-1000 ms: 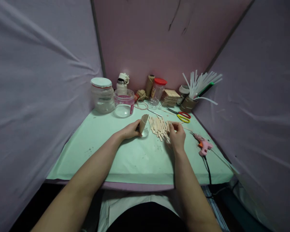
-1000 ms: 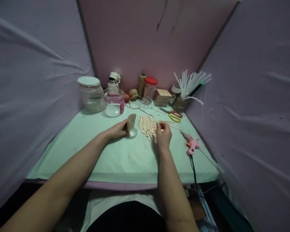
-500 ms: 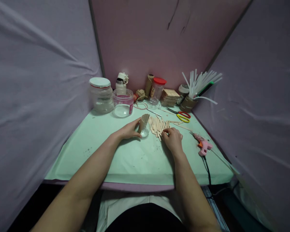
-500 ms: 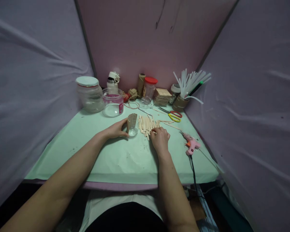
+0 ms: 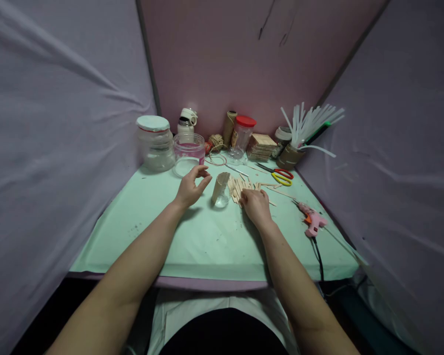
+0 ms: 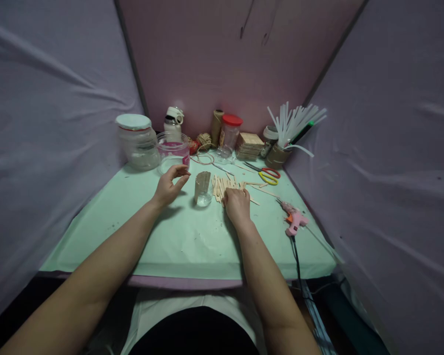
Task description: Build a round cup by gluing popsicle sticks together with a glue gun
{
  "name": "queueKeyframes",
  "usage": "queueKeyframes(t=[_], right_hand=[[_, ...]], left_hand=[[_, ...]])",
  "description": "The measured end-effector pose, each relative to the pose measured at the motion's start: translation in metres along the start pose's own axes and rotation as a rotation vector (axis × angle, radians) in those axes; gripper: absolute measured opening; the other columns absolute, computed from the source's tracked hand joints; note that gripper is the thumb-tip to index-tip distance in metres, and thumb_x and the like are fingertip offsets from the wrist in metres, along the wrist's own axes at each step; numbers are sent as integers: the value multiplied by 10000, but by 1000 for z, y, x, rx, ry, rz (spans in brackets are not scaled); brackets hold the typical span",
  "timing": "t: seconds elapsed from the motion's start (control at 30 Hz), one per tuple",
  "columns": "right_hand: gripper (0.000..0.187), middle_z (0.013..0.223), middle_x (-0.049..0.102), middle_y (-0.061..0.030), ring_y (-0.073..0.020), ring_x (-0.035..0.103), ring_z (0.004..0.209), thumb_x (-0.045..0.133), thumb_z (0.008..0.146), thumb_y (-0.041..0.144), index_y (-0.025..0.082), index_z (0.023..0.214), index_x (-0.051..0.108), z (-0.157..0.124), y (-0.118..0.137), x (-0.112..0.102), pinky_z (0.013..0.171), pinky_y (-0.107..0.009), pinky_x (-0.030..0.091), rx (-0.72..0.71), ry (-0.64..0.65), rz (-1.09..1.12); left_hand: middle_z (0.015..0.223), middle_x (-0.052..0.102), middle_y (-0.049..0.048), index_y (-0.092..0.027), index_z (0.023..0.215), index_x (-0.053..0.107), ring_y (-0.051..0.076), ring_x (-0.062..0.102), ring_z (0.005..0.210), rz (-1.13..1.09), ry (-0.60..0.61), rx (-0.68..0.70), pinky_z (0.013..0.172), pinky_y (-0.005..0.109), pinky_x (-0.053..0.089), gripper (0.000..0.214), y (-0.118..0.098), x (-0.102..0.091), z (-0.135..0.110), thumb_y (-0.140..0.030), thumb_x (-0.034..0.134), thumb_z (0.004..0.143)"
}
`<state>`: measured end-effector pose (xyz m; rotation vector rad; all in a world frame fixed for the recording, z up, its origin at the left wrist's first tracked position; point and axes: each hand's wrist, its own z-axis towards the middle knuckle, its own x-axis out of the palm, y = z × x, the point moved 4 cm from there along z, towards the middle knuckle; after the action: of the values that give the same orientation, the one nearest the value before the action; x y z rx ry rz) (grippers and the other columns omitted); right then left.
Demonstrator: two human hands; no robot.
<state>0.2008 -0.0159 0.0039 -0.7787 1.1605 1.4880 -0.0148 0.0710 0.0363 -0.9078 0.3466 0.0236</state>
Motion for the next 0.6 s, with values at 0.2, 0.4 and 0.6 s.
queueKeyframes(t=[0.2, 0.4, 0.6], right_hand=[[258, 704, 650, -31, -174, 536, 697, 427, 869, 130, 204, 665, 567, -5, -1, -5, 839, -315, 334, 3, -16, 13], [242, 1030, 656, -115, -258, 559, 966, 598, 846, 364, 191, 1006, 653, -9, -6, -5, 761, -319, 361, 130, -109, -10], [115, 816, 663, -48, -219, 589, 770, 577, 836, 296, 214, 913, 598, -11, -1, -2, 659, -297, 324, 177, 34, -23]], left_hand=[[926, 700, 46, -180, 1081, 601, 178, 660, 914, 81, -62, 49, 883, 325, 505, 320, -3, -1, -2, -419, 571, 870], [870, 706, 41, -175, 982, 628, 167, 659, 816, 172, -126, 138, 800, 307, 511, 219, -14, -1, -6, -349, 540, 881], [800, 702, 37, -197, 866, 630, 168, 644, 776, 267, -144, 339, 780, 319, 504, 153, -37, 7, -16, -291, 511, 889]])
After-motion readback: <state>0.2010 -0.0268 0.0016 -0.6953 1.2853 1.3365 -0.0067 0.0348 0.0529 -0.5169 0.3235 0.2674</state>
